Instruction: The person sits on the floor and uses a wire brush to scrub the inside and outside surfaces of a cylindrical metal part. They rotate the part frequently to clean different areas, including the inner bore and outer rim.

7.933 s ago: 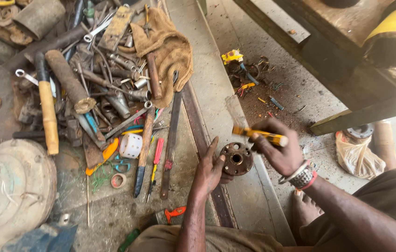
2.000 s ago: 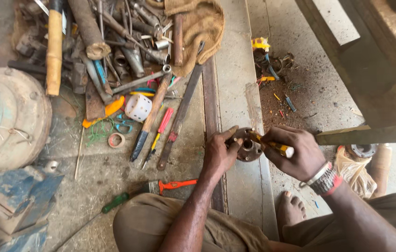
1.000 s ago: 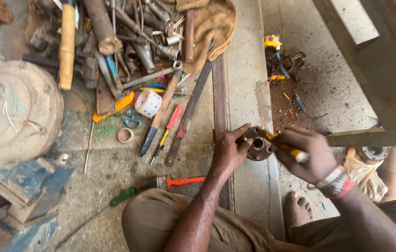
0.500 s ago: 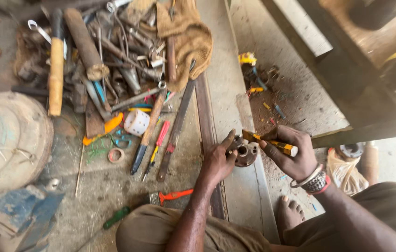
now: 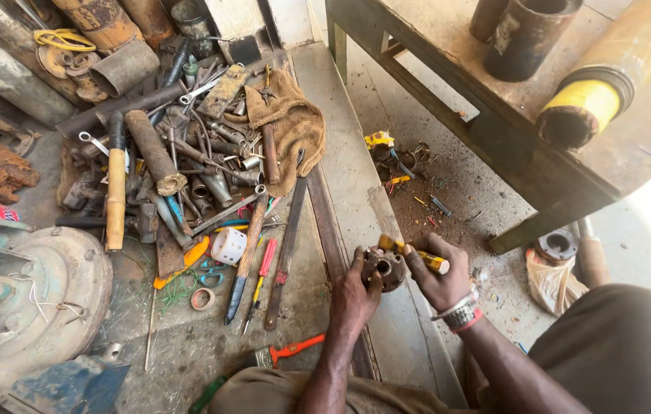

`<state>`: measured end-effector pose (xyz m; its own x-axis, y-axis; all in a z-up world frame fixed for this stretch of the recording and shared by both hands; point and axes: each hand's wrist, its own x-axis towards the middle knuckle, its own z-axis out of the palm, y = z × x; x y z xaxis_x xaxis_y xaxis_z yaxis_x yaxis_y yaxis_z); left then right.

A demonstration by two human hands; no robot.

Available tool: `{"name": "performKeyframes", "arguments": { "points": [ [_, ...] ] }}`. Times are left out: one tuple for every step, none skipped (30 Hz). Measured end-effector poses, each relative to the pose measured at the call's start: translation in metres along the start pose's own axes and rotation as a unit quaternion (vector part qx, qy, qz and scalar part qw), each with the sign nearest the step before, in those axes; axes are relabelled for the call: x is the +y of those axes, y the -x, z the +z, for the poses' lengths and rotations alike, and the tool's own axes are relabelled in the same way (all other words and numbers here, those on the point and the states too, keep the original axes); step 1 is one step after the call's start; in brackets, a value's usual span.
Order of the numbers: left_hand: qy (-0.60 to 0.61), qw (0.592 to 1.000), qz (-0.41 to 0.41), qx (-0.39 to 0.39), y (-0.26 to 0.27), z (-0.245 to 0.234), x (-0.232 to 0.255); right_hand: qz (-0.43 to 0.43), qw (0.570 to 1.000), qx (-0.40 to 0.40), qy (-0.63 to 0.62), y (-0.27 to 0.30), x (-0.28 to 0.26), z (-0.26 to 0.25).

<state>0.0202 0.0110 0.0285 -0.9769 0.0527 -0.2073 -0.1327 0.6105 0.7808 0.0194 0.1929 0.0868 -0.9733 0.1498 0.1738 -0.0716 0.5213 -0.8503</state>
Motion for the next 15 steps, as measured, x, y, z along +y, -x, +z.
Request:
{"name": "performKeyframes", "arguments": {
  "points": [
    [0.01,1.0,0.003,0.005,0.002,0.001,-0.002,0.003,0.999,-0.035,-0.023,0.001,0.001,-0.001],
    [0.023,1.0,0.008,0.015,0.001,0.002,0.0,0.0,0.997,-0.07,-0.044,-0.003,0.0,-0.002],
    [0.036,0.999,0.014,0.025,0.0,0.003,0.001,-0.002,0.992,-0.104,-0.064,-0.007,-0.001,-0.005],
    [0.011,0.999,0.028,0.029,-0.001,0.003,0.001,-0.017,0.996,-0.076,-0.054,-0.009,-0.002,-0.005],
    [-0.013,0.998,0.042,0.033,-0.002,0.004,0.001,-0.032,0.997,-0.047,-0.043,-0.013,-0.002,-0.006],
    [-0.04,0.997,0.051,0.033,0.001,0.004,-0.002,-0.041,0.998,-0.02,-0.034,-0.01,-0.002,-0.005],
    [-0.018,0.999,0.036,0.031,0.002,0.004,-0.006,-0.058,0.997,-0.021,-0.044,-0.009,-0.002,-0.002],
    [0.005,0.999,0.024,0.027,0.0,0.005,-0.006,-0.075,0.996,-0.017,-0.05,-0.011,-0.002,-0.003],
    [0.028,0.999,0.012,0.023,-0.001,0.007,-0.007,-0.091,0.994,-0.014,-0.057,-0.012,-0.002,-0.004],
    [0.03,0.999,0.022,0.026,-0.004,0.007,-0.007,-0.076,0.996,-0.033,-0.027,-0.017,-0.002,-0.007],
    [0.031,0.999,0.031,0.028,-0.007,0.007,-0.007,-0.06,0.997,-0.052,0.003,-0.021,-0.003,-0.01],
    [0.03,0.998,0.037,0.031,-0.008,0.004,-0.009,-0.043,0.996,-0.073,0.03,-0.023,-0.005,-0.01],
    [0.021,0.999,0.038,0.031,-0.009,0.002,-0.011,-0.056,0.997,-0.048,0.002,-0.023,-0.007,-0.009],
    [0.015,0.999,0.04,0.028,-0.01,0.002,-0.012,-0.068,0.997,-0.024,-0.021,-0.021,-0.008,-0.01],
    [0.008,0.999,0.041,0.025,-0.01,0.002,-0.012,-0.079,0.996,0.001,-0.044,-0.02,-0.009,-0.009]
  ]
}}
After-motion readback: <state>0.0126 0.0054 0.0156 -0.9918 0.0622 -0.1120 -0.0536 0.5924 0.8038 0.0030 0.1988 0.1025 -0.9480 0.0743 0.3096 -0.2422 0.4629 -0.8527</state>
